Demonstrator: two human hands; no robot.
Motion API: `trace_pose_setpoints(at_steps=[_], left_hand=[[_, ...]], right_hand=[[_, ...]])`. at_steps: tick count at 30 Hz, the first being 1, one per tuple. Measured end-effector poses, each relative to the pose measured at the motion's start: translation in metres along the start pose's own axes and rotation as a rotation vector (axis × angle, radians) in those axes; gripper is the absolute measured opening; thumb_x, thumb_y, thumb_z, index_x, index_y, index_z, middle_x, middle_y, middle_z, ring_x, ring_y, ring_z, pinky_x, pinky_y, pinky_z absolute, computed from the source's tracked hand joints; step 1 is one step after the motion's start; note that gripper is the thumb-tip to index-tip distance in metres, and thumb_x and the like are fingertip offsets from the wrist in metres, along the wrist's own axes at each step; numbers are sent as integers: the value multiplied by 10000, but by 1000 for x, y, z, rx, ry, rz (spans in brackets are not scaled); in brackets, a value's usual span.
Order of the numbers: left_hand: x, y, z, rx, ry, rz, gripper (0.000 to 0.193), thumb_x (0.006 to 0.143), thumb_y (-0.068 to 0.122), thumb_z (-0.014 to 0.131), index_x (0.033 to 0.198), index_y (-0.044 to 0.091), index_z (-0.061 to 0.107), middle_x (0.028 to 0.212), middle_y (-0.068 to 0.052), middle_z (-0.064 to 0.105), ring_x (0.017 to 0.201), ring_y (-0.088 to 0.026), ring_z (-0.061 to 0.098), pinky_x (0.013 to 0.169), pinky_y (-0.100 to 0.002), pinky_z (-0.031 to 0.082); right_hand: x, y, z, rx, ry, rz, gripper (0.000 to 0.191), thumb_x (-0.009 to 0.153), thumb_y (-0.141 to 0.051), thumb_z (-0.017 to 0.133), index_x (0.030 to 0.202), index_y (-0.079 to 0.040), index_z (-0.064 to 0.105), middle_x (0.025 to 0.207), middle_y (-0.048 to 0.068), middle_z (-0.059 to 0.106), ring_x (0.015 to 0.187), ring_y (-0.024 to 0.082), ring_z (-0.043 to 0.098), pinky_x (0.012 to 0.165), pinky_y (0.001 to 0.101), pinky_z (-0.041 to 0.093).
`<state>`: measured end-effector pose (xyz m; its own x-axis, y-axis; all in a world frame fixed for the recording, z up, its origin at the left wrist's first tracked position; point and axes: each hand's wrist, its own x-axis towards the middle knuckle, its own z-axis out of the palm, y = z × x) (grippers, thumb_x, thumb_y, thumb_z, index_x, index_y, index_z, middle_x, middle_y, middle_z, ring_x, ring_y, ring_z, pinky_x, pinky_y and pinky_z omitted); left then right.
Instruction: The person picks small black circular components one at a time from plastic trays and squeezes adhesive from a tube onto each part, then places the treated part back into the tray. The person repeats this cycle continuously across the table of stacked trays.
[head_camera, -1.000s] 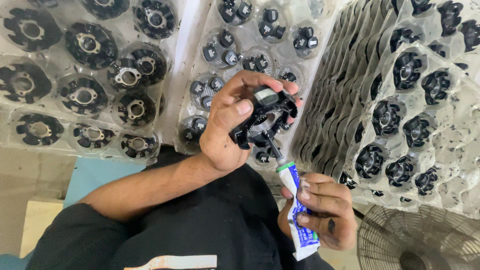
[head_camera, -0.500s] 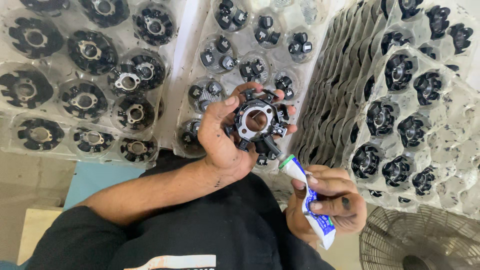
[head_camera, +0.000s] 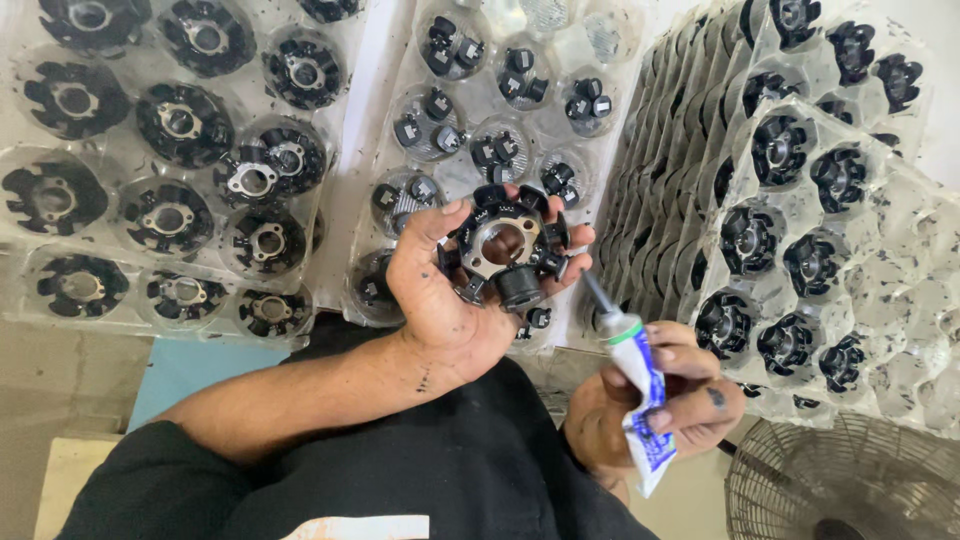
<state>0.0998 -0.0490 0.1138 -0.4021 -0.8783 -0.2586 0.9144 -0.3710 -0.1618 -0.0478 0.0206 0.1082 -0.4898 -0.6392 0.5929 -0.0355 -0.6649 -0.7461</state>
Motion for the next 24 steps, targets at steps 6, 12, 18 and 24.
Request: trace_pose_setpoints(at_steps=[6, 12, 18, 24], left_hand=[[-2, -2, 2, 51, 50, 0, 479, 910, 392, 607, 1181, -3, 628, 1190, -207, 664, 1163, -443, 657, 1045, -554, 543], [-1, -2, -1, -17, 41, -44, 412, 896, 358, 623, 1151, 35, 624, 1202, -213, 669, 1167, -457, 651, 1026, -567, 547], [1, -3, -5, -36, 64, -71, 407, 910, 364, 621, 1148, 34, 628, 1205, -215, 664, 1177, -458, 642, 1036, -567, 541], [3, -2, -8, -32, 46, -61, 403, 919, 370, 622, 1140, 34, 631, 1194, -219, 664, 1172, -467, 643, 1033, -571, 538]], right_hand=[[-7, -3, -8, -282, -284, -213, 408, 749, -16, 899, 818, -78, 502, 989, 148, 673, 962, 287, 722, 715, 371, 661], [-14, -7, -6, -288, -242, -104, 356, 766, 31, 859, 790, -35, 510, 1002, 194, 691, 911, 315, 749, 700, 413, 694], [-6, -10, -13, -243, -360, -73, 352, 747, 21, 869, 798, -38, 526, 1028, 206, 678, 930, 326, 728, 706, 413, 684], [-7, -16, -18, -187, -310, 63, 360, 780, 1, 874, 800, -73, 523, 1027, 192, 694, 876, 295, 741, 695, 377, 679]])
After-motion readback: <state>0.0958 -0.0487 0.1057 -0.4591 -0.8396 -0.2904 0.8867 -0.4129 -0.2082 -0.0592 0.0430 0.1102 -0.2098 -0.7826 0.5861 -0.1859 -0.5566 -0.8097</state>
